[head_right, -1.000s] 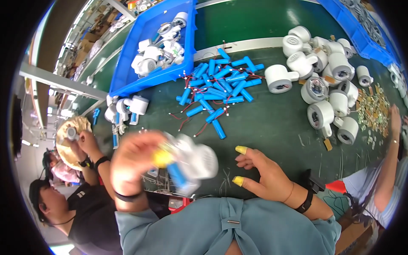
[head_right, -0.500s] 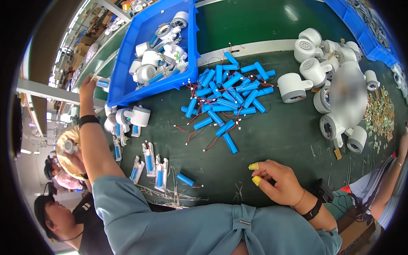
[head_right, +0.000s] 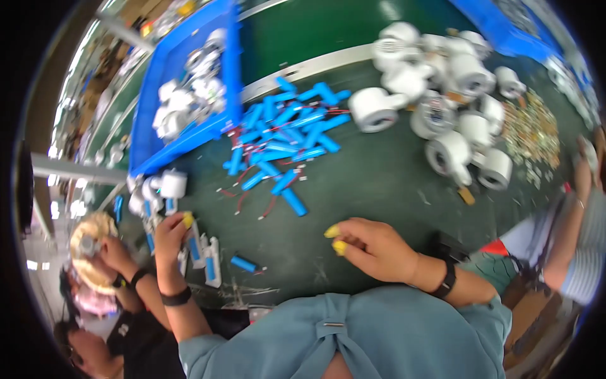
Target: The person assembles electronic devices by connecting a circuit board to a white housing, inserting a blue battery into a plastic base, and fitting the housing onto the base.
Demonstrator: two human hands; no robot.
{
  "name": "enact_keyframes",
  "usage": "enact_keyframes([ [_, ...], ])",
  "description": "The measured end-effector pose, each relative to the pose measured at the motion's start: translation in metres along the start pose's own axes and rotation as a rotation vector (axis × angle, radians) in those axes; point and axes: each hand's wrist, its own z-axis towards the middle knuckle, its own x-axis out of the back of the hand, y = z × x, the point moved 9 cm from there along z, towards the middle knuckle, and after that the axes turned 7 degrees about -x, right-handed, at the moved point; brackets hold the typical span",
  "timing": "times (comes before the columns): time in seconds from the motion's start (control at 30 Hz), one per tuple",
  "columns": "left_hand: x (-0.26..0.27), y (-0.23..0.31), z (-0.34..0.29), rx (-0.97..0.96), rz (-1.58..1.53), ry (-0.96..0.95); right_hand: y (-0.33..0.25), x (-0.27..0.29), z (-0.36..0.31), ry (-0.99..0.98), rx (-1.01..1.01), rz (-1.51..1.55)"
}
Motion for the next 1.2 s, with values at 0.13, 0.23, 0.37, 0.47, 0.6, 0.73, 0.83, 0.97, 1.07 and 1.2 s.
enact_keyframes([
  [0.13,0.006,-0.004,-0.015,-0.029,-0.236,0.098,-0.003,0.021,-0.008,0.081,-0.055,0.072],
  [0.23,0.036,0.004,-0.041,-0.176,-0.401,0.257,-0.003,0.068,-0.017,0.392,-0.089,0.147],
  [0.37,0.040,0.028,-0.070,-0.332,-0.586,0.136,-0.094,0.101,-0.018,0.828,0.349,-1.027],
  [0.47,0.004,0.060,-0.098,-0.390,-0.474,-0.128,-0.108,0.121,0.025,0.954,0.402,-1.450],
  [0.6,-0.089,0.119,-0.121,-0.547,-0.388,-0.604,-0.078,0.140,0.061,0.887,0.363,-1.388],
  [0.73,-0.144,0.161,-0.132,-0.796,-0.253,-0.570,-0.086,0.105,0.057,0.835,0.302,-1.395],
  [0.83,-0.180,0.150,-0.130,-0.770,-0.200,-0.504,-0.096,0.082,0.049,0.799,0.413,-1.300],
  [0.97,-0.179,0.147,-0.113,-0.796,-0.229,-0.433,-0.089,0.074,0.043,0.796,0.287,-1.298],
  [1.07,-0.163,0.149,-0.106,-0.834,-0.126,-0.281,-0.075,0.088,0.039,0.804,0.287,-1.070],
  [1.2,-0.161,0.148,-0.114,-0.931,-0.130,-0.309,-0.019,0.109,0.041,0.551,-0.023,-0.412],
])
